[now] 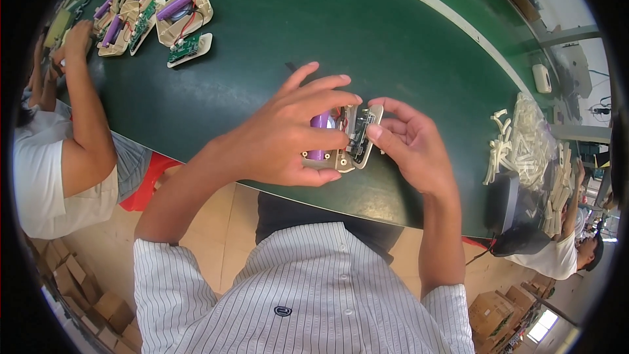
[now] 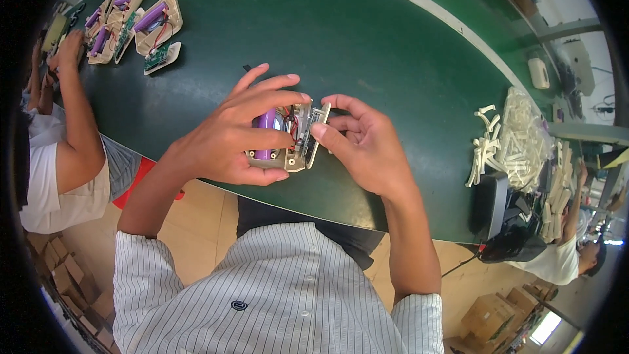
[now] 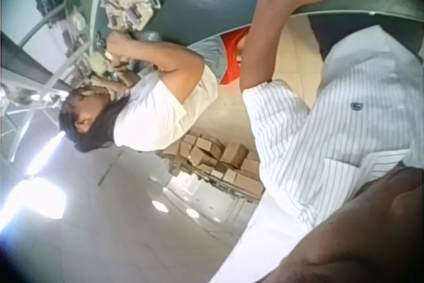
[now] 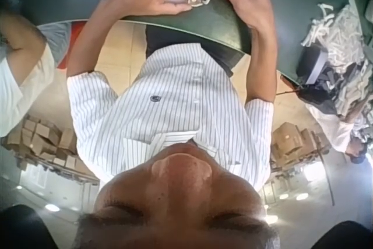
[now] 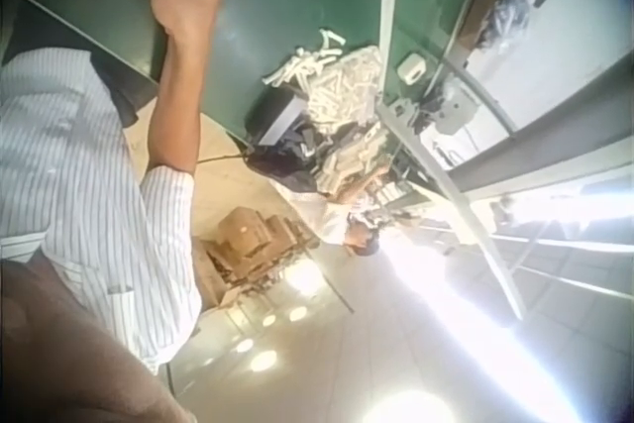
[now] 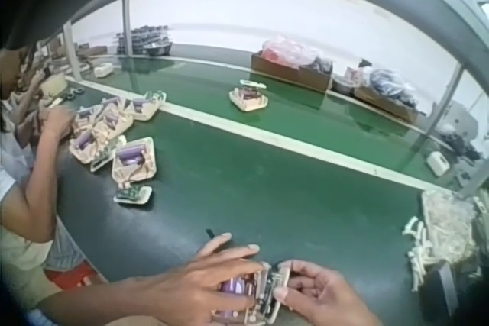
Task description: The person assembles electronic devices by hand, inserting batteries and connecting wire connectors to circuit boards within plastic housings.
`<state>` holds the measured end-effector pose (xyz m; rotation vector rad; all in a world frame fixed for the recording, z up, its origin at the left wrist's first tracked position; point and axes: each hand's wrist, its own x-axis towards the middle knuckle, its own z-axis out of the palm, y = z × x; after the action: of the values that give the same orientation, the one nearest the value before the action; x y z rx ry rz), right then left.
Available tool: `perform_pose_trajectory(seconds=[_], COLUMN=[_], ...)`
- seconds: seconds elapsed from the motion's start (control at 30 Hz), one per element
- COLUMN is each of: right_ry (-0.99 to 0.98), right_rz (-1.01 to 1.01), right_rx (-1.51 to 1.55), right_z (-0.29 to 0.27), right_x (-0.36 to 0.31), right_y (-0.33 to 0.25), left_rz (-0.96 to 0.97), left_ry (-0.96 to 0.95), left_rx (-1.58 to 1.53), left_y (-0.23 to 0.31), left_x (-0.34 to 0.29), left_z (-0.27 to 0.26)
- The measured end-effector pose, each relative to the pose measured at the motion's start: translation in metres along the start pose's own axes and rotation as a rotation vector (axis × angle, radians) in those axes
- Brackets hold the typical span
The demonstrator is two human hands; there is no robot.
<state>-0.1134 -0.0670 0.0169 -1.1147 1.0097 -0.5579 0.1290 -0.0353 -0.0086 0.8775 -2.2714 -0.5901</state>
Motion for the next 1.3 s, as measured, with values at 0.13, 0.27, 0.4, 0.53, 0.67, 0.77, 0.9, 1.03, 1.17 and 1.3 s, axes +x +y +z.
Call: perform_pose_trajectory(seconds=[0.13,0.27,0.4,0.53,0.67,0.77,0.9,1.03,1.17,1.3], right_ry=[-0.016,-0.001,0.032,0.031,0.037,0.062,0.071,0.076,0.113,0.112], right_rz=[-0.004,-0.001,0.024,0.032,0.065,0.088,0.085,0.093,0.066,0.018], right_rx=[-0.018,-0.047,-0.073,-0.079,-0.042,-0.024,-0.018,-0.045,-0.021,-0.038], right_z=[-0.004,-0.004,-0.002,0.000,0.004,0.006,0.008,0.008,0.011,0.008], right_x=[0.003,0.003,0.004,0.003,0.002,-0.001,-0.001,-0.002,-0.003,-0.003], right_y=[0.004,0.002,0.003,-0.001,-0.004,-0.006,-0.002,-0.002,0.003,0.011], left_rz=[-0.019,-0.017,-0.006,0.011,0.028,0.030,0.055,0.068,0.064,0.035], left_ry=[-0.008,-0.076,-0.033,0.022,0.036,0.045,0.080,0.092,0.099,0.097], left_rx=[0.015,0.057,0.139,0.115,0.088,0.061,0.072,0.076,0.079,0.075], left_y=[0.004,0.008,0.007,0.003,0.000,-0.001,-0.004,-0.003,-0.003,-0.002], left_x=[-0.002,-0.002,-0.010,-0.012,-0.012,-0.011,-0.012,-0.012,-0.012,-0.014], left_z=[-0.001,-0.009,-0.001,0.005,0.005,0.006,0.010,0.010,0.012,0.013])
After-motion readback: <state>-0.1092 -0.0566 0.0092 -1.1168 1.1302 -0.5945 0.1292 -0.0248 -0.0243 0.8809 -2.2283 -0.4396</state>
